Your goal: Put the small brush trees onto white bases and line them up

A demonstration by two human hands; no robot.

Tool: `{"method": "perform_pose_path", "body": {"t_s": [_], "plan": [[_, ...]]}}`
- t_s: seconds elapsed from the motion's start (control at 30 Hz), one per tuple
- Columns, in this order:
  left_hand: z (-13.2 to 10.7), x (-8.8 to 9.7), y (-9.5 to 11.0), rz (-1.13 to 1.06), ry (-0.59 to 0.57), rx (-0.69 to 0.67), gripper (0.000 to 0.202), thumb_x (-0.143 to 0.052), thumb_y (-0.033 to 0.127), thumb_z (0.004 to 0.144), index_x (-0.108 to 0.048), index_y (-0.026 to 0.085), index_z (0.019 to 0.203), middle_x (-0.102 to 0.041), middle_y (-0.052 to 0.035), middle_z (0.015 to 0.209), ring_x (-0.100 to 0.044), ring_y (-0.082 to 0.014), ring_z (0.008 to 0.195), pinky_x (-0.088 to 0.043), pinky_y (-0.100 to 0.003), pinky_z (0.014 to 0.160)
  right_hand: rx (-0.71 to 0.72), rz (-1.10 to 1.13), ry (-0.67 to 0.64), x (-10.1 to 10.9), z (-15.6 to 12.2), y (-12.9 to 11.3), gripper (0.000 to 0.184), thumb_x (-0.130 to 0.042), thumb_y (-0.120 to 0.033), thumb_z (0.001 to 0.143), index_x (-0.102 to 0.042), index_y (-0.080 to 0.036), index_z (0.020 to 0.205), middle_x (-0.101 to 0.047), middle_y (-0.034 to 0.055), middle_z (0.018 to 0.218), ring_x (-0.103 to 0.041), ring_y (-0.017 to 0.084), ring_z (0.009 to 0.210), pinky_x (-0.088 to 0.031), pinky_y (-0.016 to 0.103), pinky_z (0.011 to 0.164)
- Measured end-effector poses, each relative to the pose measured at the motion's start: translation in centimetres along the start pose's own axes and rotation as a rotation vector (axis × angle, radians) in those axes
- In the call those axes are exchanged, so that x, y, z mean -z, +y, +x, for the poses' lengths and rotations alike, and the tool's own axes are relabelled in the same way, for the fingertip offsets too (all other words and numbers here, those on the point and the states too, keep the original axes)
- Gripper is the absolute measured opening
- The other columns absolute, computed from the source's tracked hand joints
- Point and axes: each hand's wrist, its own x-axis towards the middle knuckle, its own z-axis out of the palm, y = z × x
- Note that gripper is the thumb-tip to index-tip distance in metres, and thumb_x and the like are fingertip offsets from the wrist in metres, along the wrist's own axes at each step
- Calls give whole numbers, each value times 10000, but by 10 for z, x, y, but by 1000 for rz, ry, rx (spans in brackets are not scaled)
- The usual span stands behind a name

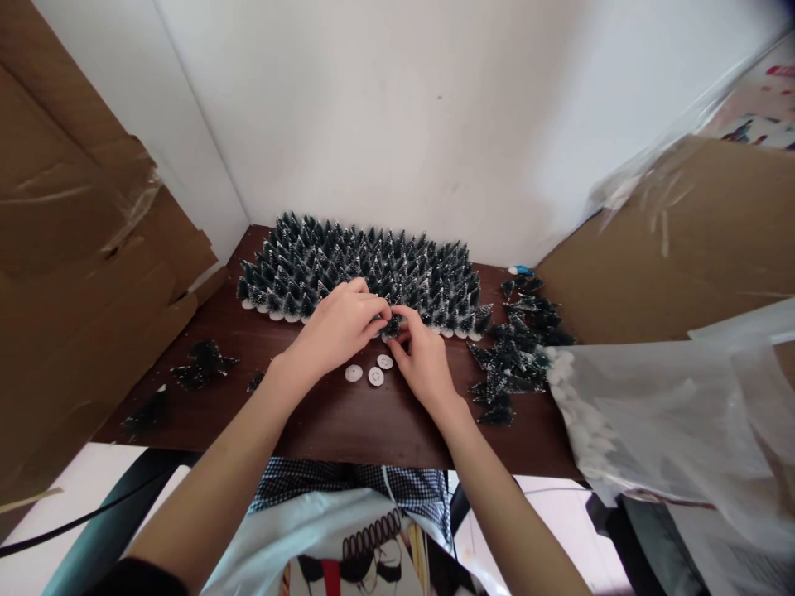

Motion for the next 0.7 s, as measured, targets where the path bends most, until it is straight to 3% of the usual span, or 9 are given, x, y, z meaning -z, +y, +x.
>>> {"method": "perform_pose_path", "body": {"t_s": [0.3,0.7], "plan": [[1,0,-5,26,-10,52,154,-581,155,926,-732,163,898,-610,-60,840,-562,-216,853,-474,-355,798,17,22,48,4,-1,-5,386,-583,-186,937,-618,-225,1319,-720,54,985,-679,187,784,-552,332,808],[-7,-2,-20,31,52,13,177,-544,139,935,-713,174,895,-703,-49,837,-564,-222,880,-478,-368,806,93,65,129,6,-1,-7,314,-500,-110,957,-682,-230,1183,-704,83,1129,-699,223,999,-581,369,888]]}}
